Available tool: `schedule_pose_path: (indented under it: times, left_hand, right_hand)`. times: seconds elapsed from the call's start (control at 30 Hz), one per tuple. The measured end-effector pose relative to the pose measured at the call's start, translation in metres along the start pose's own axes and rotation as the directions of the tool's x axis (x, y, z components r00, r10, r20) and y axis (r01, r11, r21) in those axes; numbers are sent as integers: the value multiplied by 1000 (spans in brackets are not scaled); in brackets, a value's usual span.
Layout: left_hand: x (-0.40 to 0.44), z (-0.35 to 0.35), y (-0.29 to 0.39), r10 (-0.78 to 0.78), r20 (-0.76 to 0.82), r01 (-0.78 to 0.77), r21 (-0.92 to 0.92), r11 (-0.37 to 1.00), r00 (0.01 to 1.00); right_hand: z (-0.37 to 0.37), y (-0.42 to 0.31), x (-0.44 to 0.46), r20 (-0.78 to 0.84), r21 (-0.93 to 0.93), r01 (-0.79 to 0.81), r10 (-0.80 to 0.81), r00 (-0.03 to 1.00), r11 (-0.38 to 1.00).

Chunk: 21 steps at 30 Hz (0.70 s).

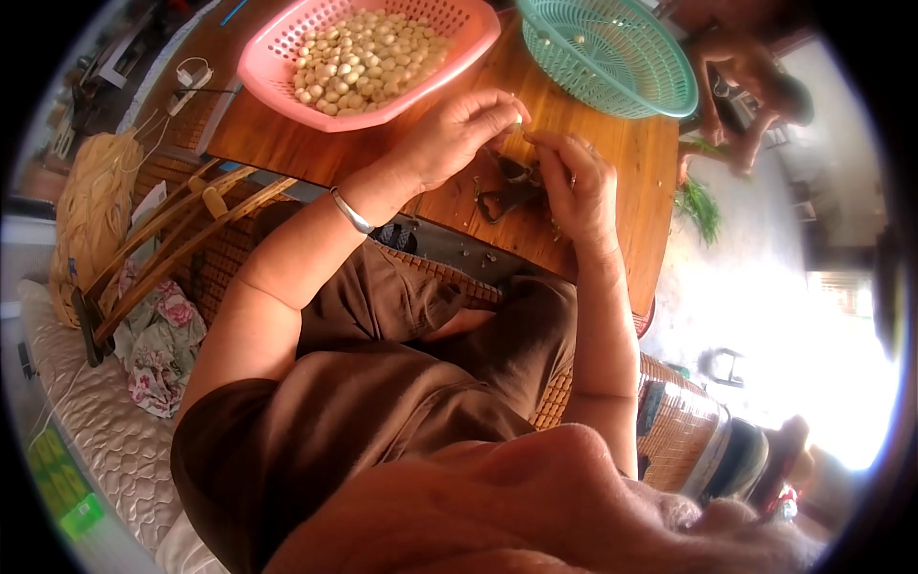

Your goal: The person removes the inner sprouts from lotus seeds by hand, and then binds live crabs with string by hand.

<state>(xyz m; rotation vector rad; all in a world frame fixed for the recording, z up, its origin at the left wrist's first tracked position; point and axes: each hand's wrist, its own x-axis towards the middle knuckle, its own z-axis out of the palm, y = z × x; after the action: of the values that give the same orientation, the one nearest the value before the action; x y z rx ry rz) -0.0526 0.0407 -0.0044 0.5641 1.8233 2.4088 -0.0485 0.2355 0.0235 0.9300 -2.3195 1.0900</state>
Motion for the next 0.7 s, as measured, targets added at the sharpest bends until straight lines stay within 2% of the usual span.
schedule_pose_path:
  times: [0.3, 0.53, 0.7]
  left_hand:
    - [0, 1, 2, 22, -20, -18, 174, 984, 1000]
    - [-1, 1, 2, -3, -27, 7, 161, 987, 1000]
    - [-2, 3, 6, 23, -36, -14, 247, 969, 999]
  right_hand:
    - [1, 1, 0, 15, -13, 2, -2, 1000, 1000]
    - [2, 2, -1, 17, -35, 38, -37, 999, 999]
    - [3, 2, -1, 19, -42, 52, -51, 999, 998]
